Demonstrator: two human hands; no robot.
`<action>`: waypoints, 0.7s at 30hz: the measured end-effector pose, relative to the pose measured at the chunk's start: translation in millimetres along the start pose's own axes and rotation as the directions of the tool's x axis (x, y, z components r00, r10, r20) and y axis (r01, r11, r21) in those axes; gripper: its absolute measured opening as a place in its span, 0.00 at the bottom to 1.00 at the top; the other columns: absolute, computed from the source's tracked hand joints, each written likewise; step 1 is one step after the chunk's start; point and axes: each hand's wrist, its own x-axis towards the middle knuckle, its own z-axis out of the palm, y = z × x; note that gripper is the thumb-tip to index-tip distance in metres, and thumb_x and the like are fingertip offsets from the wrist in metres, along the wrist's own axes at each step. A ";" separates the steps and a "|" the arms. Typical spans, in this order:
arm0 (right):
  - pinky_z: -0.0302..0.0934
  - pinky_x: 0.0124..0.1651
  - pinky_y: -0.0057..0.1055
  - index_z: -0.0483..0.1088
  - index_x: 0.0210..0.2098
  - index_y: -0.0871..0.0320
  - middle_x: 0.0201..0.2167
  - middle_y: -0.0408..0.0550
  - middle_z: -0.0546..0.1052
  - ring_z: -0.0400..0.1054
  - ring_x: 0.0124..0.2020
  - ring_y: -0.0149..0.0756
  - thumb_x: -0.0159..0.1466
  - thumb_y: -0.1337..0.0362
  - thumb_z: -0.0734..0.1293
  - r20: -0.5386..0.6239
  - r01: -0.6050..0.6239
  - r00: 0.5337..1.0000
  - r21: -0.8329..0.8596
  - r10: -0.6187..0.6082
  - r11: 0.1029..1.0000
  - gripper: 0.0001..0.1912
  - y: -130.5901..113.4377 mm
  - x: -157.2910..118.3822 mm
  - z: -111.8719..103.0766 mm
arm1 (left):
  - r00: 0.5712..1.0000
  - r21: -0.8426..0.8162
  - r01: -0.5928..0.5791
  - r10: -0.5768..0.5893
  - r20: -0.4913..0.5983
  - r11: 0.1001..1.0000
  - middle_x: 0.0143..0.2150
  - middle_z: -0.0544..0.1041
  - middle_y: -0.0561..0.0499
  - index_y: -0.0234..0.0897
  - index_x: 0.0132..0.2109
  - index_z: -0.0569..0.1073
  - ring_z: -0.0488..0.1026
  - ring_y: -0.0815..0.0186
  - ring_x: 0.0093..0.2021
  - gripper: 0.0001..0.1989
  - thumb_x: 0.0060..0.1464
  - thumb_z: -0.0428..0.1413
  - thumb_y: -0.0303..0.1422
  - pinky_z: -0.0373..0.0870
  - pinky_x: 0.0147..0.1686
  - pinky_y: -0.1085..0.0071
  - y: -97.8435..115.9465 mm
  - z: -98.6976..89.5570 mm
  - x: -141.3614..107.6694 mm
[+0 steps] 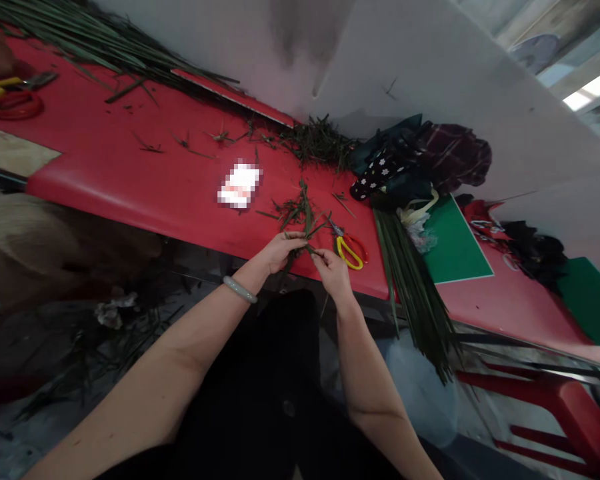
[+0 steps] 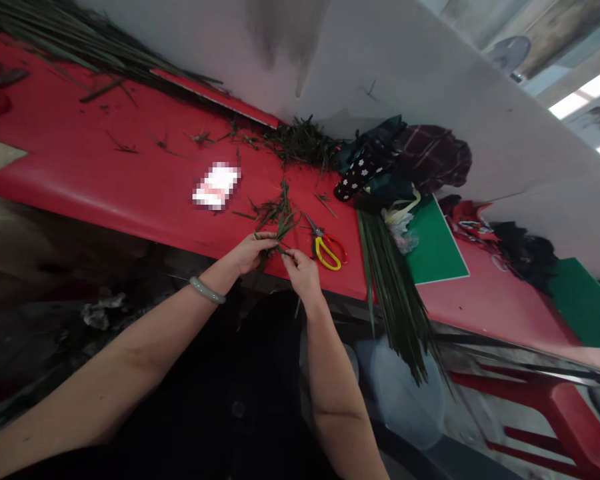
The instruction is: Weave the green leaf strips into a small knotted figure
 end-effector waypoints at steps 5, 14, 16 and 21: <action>0.53 0.27 0.25 0.70 0.30 0.59 0.19 0.41 0.68 0.60 0.22 0.29 0.57 0.55 0.58 0.004 0.043 0.999 -0.051 -0.042 0.998 0.15 -6.1 -3.7 -3.6 | 1.000 0.023 -0.013 0.013 -0.028 1.000 0.18 0.68 0.57 0.32 0.30 0.70 0.62 0.78 0.17 0.12 0.32 0.61 0.25 0.57 0.21 0.78 0.1 1.9 -2.1; 0.55 0.28 0.27 0.68 0.29 0.56 0.21 0.42 0.70 0.63 0.23 0.31 0.58 0.57 0.58 0.038 0.020 0.999 -0.155 -0.015 0.988 0.12 -3.1 -0.8 -12.3 | 1.000 -0.034 0.000 0.000 0.002 0.999 0.21 0.70 0.54 0.32 0.29 0.71 0.67 0.74 0.20 0.06 0.40 0.58 0.29 0.62 0.21 0.77 -2.4 -4.2 4.3; 0.56 0.30 0.28 0.68 0.31 0.56 0.25 0.44 0.73 0.65 0.26 0.33 0.58 0.59 0.57 0.052 0.016 0.999 -0.123 -0.009 0.992 0.11 -1.2 1.9 -8.5 | 1.000 -0.048 0.012 -0.012 -0.002 0.999 0.21 0.70 0.53 0.33 0.29 0.71 0.67 0.73 0.21 0.06 0.43 0.57 0.32 0.62 0.21 0.76 -2.9 -5.8 5.8; 0.57 0.31 0.27 0.69 0.35 0.56 0.26 0.43 0.73 0.66 0.27 0.33 0.58 0.55 0.59 0.029 0.029 0.999 -0.072 -0.027 0.997 0.13 -5.7 5.5 2.0 | 1.000 -0.011 -0.021 0.021 0.012 1.000 0.20 0.69 0.55 0.33 0.27 0.70 0.64 0.76 0.20 0.07 0.40 0.59 0.31 0.60 0.21 0.77 -2.3 -3.1 2.4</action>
